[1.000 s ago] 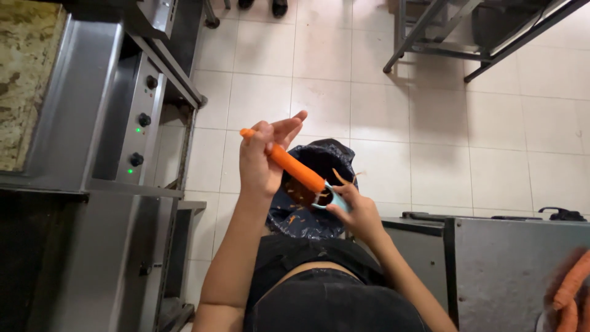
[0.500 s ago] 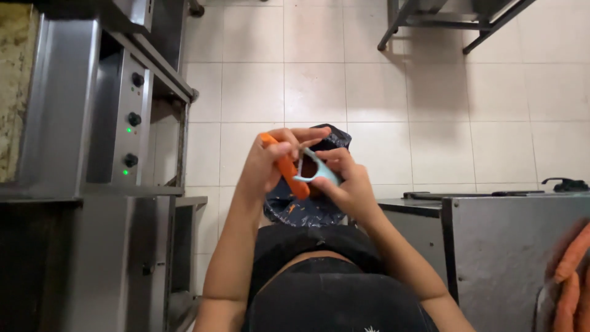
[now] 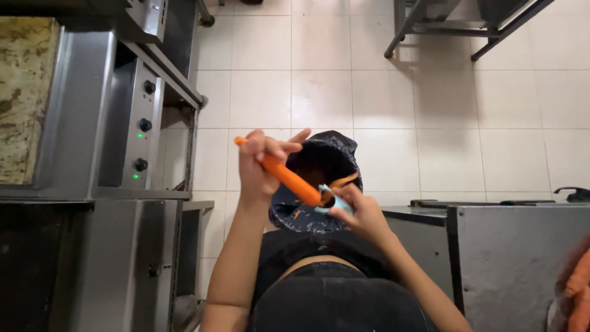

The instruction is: The person peels several carrots using a vegetable peeler over a trash bin. They hold the carrot in one hand and the peeler in the other, removing the skin in long strips. The peeled carrots are placed on a metal table next to a pile of other carrots.

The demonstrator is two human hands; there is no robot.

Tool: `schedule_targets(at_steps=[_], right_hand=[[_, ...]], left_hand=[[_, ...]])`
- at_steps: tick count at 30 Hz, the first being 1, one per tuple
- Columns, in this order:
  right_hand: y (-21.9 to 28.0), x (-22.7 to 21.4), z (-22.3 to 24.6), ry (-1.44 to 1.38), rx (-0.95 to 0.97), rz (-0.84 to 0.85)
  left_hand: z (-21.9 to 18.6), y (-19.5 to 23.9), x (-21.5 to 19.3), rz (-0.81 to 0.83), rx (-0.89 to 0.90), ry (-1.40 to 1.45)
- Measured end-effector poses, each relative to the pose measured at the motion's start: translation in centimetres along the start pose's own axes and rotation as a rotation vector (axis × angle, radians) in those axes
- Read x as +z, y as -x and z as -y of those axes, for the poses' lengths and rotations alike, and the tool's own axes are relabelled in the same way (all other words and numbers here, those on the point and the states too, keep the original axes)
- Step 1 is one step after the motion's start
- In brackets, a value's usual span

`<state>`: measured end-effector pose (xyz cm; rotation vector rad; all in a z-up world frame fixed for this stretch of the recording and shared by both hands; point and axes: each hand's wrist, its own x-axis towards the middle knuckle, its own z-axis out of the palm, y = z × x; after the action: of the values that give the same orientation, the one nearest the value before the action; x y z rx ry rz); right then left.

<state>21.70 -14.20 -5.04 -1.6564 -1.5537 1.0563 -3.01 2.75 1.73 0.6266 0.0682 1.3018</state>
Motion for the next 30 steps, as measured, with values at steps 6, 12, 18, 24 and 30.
schedule_targets(at_steps=[6,12,18,24,30], right_hand=[[-0.1,-0.4,-0.6,-0.169,0.11,-0.079],[-2.3,-0.9,4.9,-0.737,-0.054,0.031],[-2.0,1.6,7.9,-0.807,-0.02,0.188],[-1.2,3.2,10.2,-0.99,0.039,0.008],[-1.9,3.1,9.4,-0.879,0.042,-0.123]], left_hand=[[-0.6,-0.7,-0.8,0.283,-0.075,0.227],[0.0,0.1,0.1,0.193,-0.059,0.185],[1.6,0.0,0.7,0.102,-0.044,0.078],[1.3,0.2,4.3,-0.126,-0.134,-0.249],[3.3,6.9,0.7,-0.183,-0.638,-0.495]])
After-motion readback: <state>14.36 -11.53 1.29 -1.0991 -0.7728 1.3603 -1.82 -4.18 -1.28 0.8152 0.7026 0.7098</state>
